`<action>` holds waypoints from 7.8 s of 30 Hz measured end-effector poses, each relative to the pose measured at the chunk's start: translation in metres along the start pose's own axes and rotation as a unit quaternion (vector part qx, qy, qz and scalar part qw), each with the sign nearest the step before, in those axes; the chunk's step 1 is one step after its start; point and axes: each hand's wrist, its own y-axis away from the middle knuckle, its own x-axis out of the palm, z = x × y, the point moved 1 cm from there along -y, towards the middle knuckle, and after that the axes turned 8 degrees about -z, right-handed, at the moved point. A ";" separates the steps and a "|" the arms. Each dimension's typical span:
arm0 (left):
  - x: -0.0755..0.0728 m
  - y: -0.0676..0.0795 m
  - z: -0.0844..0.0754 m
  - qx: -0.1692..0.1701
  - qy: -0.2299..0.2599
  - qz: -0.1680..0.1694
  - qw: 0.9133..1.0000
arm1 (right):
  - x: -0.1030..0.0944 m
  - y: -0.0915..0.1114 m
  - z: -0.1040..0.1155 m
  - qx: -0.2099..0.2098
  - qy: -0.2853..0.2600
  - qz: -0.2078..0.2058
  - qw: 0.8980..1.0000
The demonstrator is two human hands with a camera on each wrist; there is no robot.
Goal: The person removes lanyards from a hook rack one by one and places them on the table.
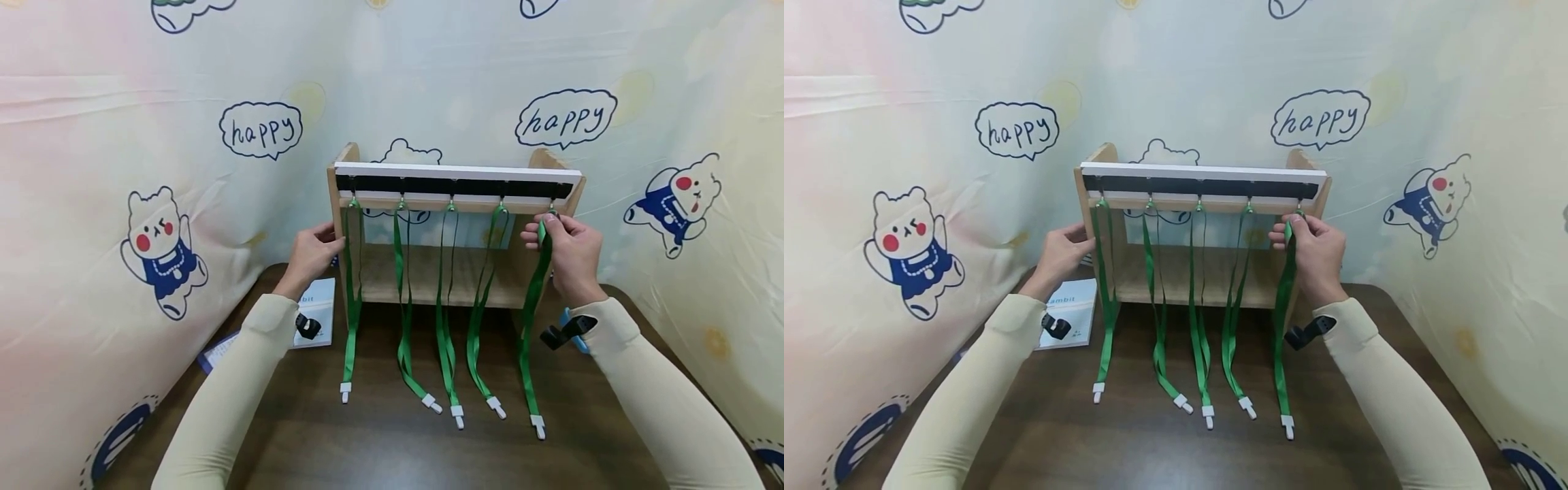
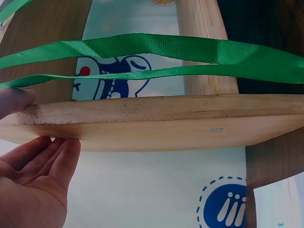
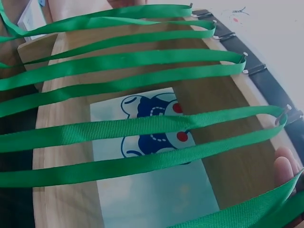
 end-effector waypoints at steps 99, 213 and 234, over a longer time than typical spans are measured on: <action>0.001 -0.002 -0.001 -0.014 0.002 0.007 1.000 | -0.093 0.110 -0.081 0.147 0.092 0.032 0.984; -0.001 -0.001 -0.002 -0.008 0.015 0.007 1.000 | -0.034 0.020 0.013 -0.116 0.017 0.063 0.991; -0.002 0.000 -0.001 -0.007 0.009 0.010 1.000 | 0.004 0.000 0.021 -0.078 0.238 0.138 0.958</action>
